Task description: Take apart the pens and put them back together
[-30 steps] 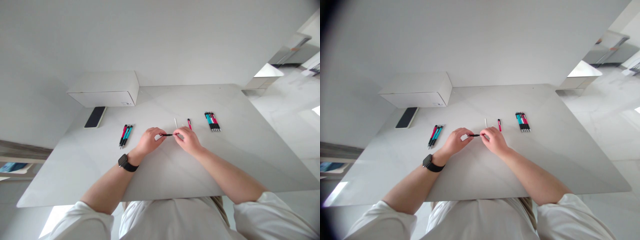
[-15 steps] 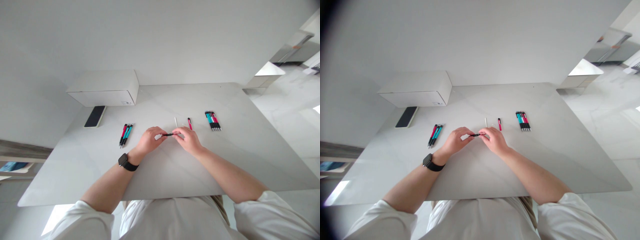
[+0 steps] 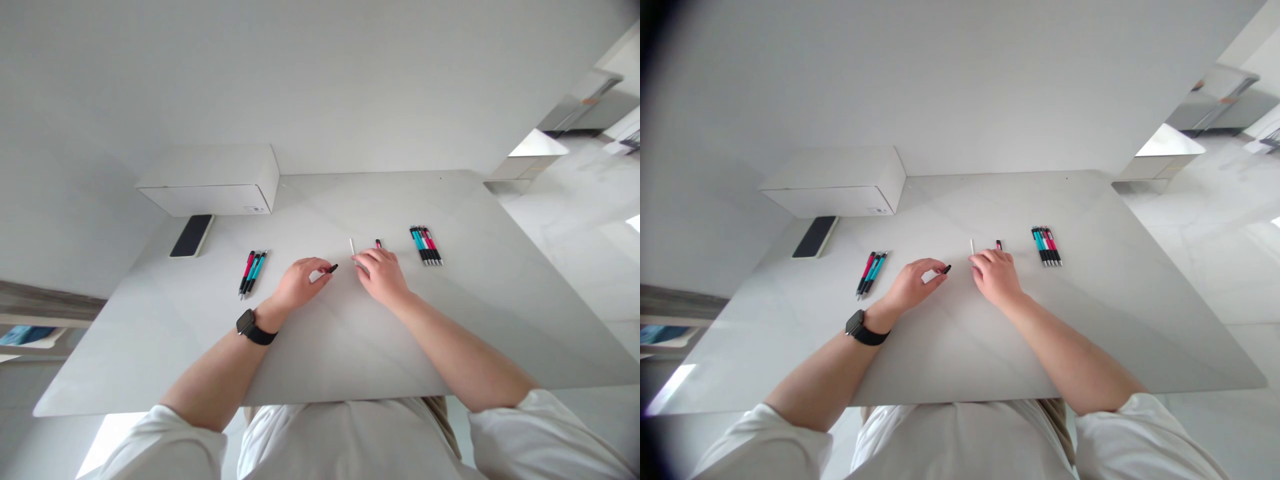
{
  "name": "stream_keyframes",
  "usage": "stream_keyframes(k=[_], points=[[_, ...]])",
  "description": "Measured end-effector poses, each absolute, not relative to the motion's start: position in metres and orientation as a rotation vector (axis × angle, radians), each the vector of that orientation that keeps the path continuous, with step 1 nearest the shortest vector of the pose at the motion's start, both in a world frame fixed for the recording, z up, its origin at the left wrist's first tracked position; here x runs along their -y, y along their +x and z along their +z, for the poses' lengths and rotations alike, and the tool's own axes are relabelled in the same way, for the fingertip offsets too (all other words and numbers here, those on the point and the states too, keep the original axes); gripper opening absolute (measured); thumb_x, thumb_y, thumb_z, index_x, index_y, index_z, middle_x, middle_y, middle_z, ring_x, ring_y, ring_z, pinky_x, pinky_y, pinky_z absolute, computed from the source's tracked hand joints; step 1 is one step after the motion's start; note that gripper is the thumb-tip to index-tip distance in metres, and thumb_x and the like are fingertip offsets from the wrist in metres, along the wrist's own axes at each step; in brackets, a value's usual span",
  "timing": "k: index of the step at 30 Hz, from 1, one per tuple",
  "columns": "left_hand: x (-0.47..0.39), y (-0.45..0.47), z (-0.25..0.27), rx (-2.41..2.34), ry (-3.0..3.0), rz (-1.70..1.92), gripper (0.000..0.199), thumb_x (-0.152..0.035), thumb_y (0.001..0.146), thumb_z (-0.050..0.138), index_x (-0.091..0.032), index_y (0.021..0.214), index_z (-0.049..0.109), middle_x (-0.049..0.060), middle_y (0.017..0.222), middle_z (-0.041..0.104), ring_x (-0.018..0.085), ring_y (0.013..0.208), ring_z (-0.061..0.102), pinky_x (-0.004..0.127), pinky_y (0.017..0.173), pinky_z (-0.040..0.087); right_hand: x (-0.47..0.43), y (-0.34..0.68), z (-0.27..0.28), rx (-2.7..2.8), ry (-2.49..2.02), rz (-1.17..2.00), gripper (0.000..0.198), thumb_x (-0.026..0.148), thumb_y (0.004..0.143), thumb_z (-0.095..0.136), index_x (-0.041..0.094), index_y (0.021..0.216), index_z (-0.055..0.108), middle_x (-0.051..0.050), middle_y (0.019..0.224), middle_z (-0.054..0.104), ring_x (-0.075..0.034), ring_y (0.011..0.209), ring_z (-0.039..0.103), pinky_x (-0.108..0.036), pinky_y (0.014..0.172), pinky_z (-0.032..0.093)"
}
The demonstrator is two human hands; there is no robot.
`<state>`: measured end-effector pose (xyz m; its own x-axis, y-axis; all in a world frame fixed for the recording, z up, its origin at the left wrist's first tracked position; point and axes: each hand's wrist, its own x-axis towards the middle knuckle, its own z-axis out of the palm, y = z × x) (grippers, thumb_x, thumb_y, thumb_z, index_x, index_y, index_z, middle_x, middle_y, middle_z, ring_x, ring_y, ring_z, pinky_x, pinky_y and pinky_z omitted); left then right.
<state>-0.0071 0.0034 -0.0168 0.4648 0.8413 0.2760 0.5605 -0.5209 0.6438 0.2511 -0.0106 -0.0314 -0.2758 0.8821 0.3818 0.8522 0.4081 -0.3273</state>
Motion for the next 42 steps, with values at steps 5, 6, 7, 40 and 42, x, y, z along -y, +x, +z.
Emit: stream_keyframes(k=[5, 6, 7, 40, 42], points=[[-0.004, -0.008, -0.018, -1.211, 2.226, 0.821, 0.017, -0.033, 0.097, 0.065, -0.024, 0.110, 0.072, 0.004, 0.105, 0.077, 0.021, 0.096, 0.073, 0.035, 0.091, 0.056, 0.007, 0.253, -0.035, 2.359, -1.574, 0.066, 0.022, 0.022, 0.098, 0.061, 0.026, 0.113, 0.077, -0.008, 0.119, 0.074, -0.030, 0.115, 0.057, -0.045, 0.100, 0.036], [-0.004, -0.008, -0.019, -1.215, 2.222, 0.828, 0.018, -0.033, 0.097, 0.065, -0.024, 0.110, 0.072, 0.004, 0.105, 0.077, 0.021, 0.096, 0.073, 0.035, 0.091, 0.056, 0.007, 0.253, -0.034, 2.381, -1.573, 0.078, 0.021, 0.022, 0.098, 0.062, 0.026, 0.111, 0.077, -0.008, 0.117, 0.074, -0.030, 0.114, 0.056, -0.045, 0.100, 0.036], [-0.005, -0.008, -0.019, -1.218, 2.219, 0.834, 0.018, -0.033, 0.097, 0.065, -0.024, 0.110, 0.072, 0.004, 0.105, 0.078, 0.021, 0.096, 0.073, 0.035, 0.090, 0.056, 0.007, 0.252, -0.033, 2.397, -1.571, 0.086, 0.018, 0.022, 0.097, 0.062, 0.026, 0.107, 0.078, -0.008, 0.115, 0.075, -0.029, 0.113, 0.057, -0.044, 0.100, 0.035], [-0.007, -0.011, -0.020, -1.248, 2.230, 0.855, 0.018, -0.034, 0.096, 0.065, -0.024, 0.109, 0.073, 0.005, 0.104, 0.077, 0.021, 0.095, 0.073, 0.036, 0.089, 0.056, 0.013, 0.247, -0.019, 2.627, -1.698, 0.064, 0.022, 0.012, 0.086, 0.064, 0.018, 0.107, 0.067, -0.013, 0.100, 0.072, -0.030, 0.095, 0.068, -0.041, 0.083, 0.046], [-0.007, -0.011, -0.019, -1.253, 2.229, 0.848, 0.018, -0.033, 0.097, 0.065, -0.024, 0.110, 0.073, 0.005, 0.104, 0.077, 0.021, 0.095, 0.073, 0.036, 0.090, 0.056, 0.012, 0.251, -0.016, 2.593, -1.668, 0.086, 0.018, 0.014, 0.087, 0.063, 0.019, 0.103, 0.068, -0.013, 0.101, 0.071, -0.030, 0.095, 0.068, -0.040, 0.082, 0.047]])
